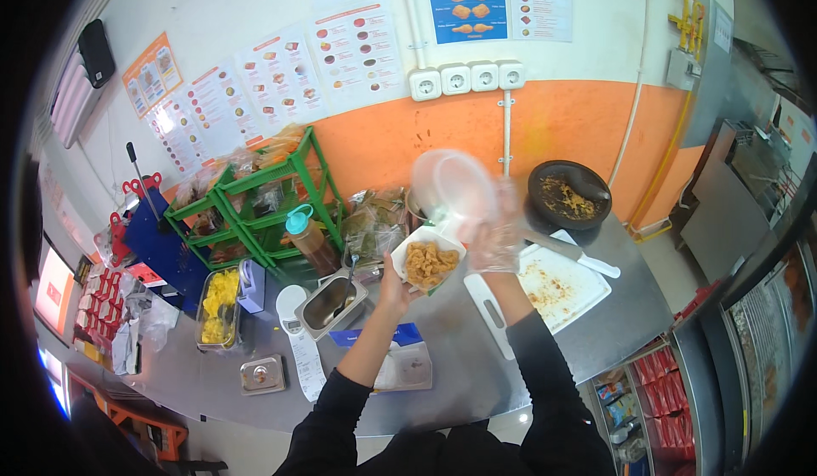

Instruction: The person assembles a food order by placing rice, sauce, and fried chicken into a container. They retrieve ingredients from a heated display case and a prep counter, then pack the items into a takeaway box and seal it.

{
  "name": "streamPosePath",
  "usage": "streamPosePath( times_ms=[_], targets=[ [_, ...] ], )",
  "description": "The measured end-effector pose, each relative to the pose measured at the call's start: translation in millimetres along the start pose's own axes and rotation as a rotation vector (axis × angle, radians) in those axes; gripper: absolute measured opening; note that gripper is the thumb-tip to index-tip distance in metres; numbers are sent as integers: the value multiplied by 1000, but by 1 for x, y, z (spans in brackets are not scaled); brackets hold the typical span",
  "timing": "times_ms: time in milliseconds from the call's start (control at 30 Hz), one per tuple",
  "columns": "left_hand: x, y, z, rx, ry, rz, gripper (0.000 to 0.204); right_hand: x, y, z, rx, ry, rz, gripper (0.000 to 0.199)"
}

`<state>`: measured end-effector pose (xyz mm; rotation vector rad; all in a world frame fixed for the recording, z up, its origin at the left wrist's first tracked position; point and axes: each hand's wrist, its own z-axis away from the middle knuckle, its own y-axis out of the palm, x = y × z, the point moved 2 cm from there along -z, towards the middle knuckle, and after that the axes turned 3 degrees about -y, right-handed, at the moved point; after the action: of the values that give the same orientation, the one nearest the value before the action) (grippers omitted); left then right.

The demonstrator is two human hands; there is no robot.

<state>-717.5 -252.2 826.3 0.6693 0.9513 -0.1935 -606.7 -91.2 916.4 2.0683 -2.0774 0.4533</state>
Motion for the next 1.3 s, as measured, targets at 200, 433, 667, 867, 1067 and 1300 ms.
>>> streamPosePath(
  times_ms=[200, 433, 667, 867, 1067, 1300],
  targets=[
    [39, 12, 46, -21, 180, 128, 63, -104, -83, 51, -18, 1069, -274, 57],
    [175, 50, 93, -112, 231, 338, 60, -274, -100, 206, 688, 703, 345, 50],
    [240, 24, 123, -526, 162, 239, 53, -147, -105, 122, 863, 307, 291, 61],
    [248, -23, 101, -559, 191, -314, 59, -78, -102, 91, 1497, -650, -77, 60],
    [204, -10, 108, -584, 253, -888, 61, -74, -133, 101, 1912, -577, -32, 58],
    [172, 121, 198, 368, 76, -728, 55, -47, -138, 87, 932, 482, -508, 72]
  ],
)
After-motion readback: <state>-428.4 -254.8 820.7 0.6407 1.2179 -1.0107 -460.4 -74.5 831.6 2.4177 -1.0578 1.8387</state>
